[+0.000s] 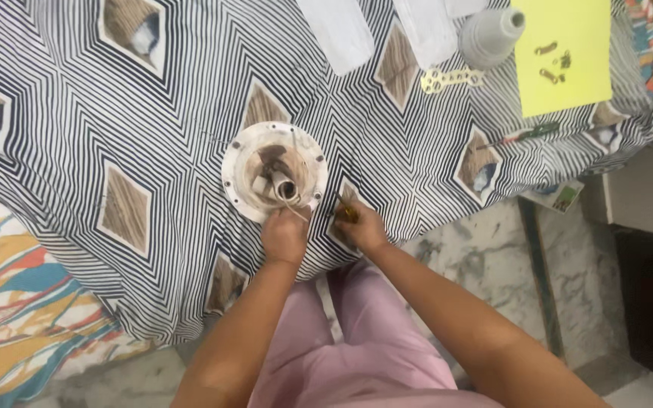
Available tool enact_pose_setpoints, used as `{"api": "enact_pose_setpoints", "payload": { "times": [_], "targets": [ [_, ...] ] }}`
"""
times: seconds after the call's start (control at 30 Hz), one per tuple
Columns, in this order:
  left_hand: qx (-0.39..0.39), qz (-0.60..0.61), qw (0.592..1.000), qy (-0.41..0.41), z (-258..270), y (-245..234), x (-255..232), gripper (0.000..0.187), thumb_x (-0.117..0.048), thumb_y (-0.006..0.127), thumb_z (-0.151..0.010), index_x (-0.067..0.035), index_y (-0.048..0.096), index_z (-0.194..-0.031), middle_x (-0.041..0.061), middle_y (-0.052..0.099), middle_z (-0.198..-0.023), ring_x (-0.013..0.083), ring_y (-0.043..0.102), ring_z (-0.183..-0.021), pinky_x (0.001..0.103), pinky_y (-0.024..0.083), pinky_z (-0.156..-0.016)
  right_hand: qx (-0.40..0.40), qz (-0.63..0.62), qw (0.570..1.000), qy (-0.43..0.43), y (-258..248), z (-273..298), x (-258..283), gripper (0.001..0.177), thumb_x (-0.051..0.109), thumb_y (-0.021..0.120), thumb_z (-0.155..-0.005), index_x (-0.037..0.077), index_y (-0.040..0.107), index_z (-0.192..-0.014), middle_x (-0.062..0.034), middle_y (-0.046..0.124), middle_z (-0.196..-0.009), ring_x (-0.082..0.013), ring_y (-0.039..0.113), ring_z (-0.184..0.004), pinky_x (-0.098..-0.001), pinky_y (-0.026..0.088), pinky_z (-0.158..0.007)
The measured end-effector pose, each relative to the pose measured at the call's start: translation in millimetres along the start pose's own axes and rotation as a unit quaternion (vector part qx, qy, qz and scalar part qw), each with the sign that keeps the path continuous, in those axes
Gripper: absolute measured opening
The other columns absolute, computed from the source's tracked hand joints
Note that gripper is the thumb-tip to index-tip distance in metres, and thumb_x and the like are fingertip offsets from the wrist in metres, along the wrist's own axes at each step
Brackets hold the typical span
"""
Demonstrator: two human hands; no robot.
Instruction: The person assembles an electric fan on a bed. They use a screwdriver to tighten screws on the fan hub, then attach a fan blade using screws and a metal bracket, securing it to the hub.
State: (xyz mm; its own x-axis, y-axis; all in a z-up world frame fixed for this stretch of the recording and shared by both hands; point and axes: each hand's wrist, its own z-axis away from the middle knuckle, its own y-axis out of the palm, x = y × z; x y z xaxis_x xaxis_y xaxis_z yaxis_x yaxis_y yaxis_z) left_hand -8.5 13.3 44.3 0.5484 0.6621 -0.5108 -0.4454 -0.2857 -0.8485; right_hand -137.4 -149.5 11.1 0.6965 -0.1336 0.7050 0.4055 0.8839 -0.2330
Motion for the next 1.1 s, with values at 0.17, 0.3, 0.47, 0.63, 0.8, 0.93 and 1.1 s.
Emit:
{"api": "enact_pose_setpoints", "payload": {
  "times": [0.17, 0.3, 0.47, 0.63, 0.8, 0.93, 1.1],
  "targets": [
    [-0.107, 0.014, 0.993, -0.046, 0, 3, -10, 0.002, -0.019, 0.075, -0.082, -0.017, 0.076, -0.083, 0.005, 0.074, -0.092, 0.0295, 0.067, -0.084, 0.042, 0.054, -0.078, 0.015, -0.014, 1.000, 0.014, 7, -4, 4, 0.035, -0.002, 0.074, -0.080, 0.010, 0.070, -0.113, -0.0060, 0.074, -0.104, -0.0148, 0.071, -0.091, -0.0297, 0.061, -0.082],
    [-0.142, 0.026, 0.988, -0.052, 4, 3, -17, 0.005, -0.018, 0.079, -0.080, -0.015, 0.075, -0.082, 0.005, 0.074, -0.089, 0.0310, 0.067, -0.082, 0.042, 0.053, -0.076, -0.011, 0.055, 0.998, -0.007, 7, 1, 15, 0.032, 0.006, 0.077, -0.081, 0.009, 0.071, -0.112, -0.0117, 0.075, -0.105, -0.0223, 0.074, -0.092, -0.0329, 0.059, -0.083],
    [-0.121, 0.064, 0.989, -0.065, 17, -4, -23, 0.008, -0.016, 0.079, -0.082, -0.012, 0.073, -0.086, 0.006, 0.073, -0.088, 0.0292, 0.068, -0.083, 0.041, 0.054, -0.077, -0.005, 0.218, 0.976, -0.020, 7, -1, 33, 0.032, 0.016, 0.079, -0.083, 0.008, 0.072, -0.114, -0.0183, 0.074, -0.110, -0.0336, 0.071, -0.099, -0.0395, 0.054, -0.089],
    [-0.072, 0.138, 0.977, -0.148, 41, -18, -47, 0.011, -0.016, 0.081, -0.083, -0.010, 0.073, -0.088, 0.009, 0.073, -0.081, 0.0271, 0.071, -0.076, 0.038, 0.055, -0.071, 0.022, 0.151, 0.988, 0.006, -13, 4, 35, 0.046, 0.018, 0.079, -0.084, 0.009, 0.065, -0.127, -0.0178, 0.074, -0.108, -0.0301, 0.072, -0.097, -0.0370, 0.056, -0.086],
    [-0.056, 0.319, 0.910, -0.259, 60, -43, -78, 0.016, -0.014, 0.082, -0.081, -0.006, 0.073, -0.092, 0.007, 0.079, -0.084, 0.0142, 0.077, -0.076, 0.028, 0.058, -0.070, 0.052, -0.050, 0.997, 0.017, -59, 39, 51, 0.034, 0.020, 0.079, -0.092, 0.000, 0.070, -0.118, -0.0022, 0.078, -0.101, -0.0099, 0.073, -0.090, -0.0248, 0.056, -0.083],
    [-0.038, 0.449, 0.856, -0.253, 54, -77, -102, 0.017, -0.010, 0.080, -0.084, -0.002, 0.074, -0.098, 0.006, 0.079, -0.089, 0.0113, 0.072, -0.080, 0.025, 0.056, -0.074, 0.068, -0.211, 0.969, 0.106, -96, 94, 89, 0.023, 0.021, 0.078, -0.089, 0.007, 0.067, -0.104, 0.0052, 0.050, -0.067, -0.0076, 0.038, -0.053, -0.0272, 0.029, -0.047],
    [0.033, 0.576, 0.798, -0.174, 52, -132, -136, 0.020, -0.004, 0.078, -0.087, 0.003, 0.076, -0.105, 0.008, 0.077, -0.094, 0.0133, 0.069, -0.086, 0.027, 0.054, -0.080, 0.073, -0.396, 0.913, 0.073, -122, 182, 131, 0.017, 0.021, 0.075, -0.088, 0.011, 0.064, -0.096, 0.0088, 0.037, -0.060, -0.0064, 0.033, -0.050, -0.0251, 0.028, -0.047]
  ]
}}
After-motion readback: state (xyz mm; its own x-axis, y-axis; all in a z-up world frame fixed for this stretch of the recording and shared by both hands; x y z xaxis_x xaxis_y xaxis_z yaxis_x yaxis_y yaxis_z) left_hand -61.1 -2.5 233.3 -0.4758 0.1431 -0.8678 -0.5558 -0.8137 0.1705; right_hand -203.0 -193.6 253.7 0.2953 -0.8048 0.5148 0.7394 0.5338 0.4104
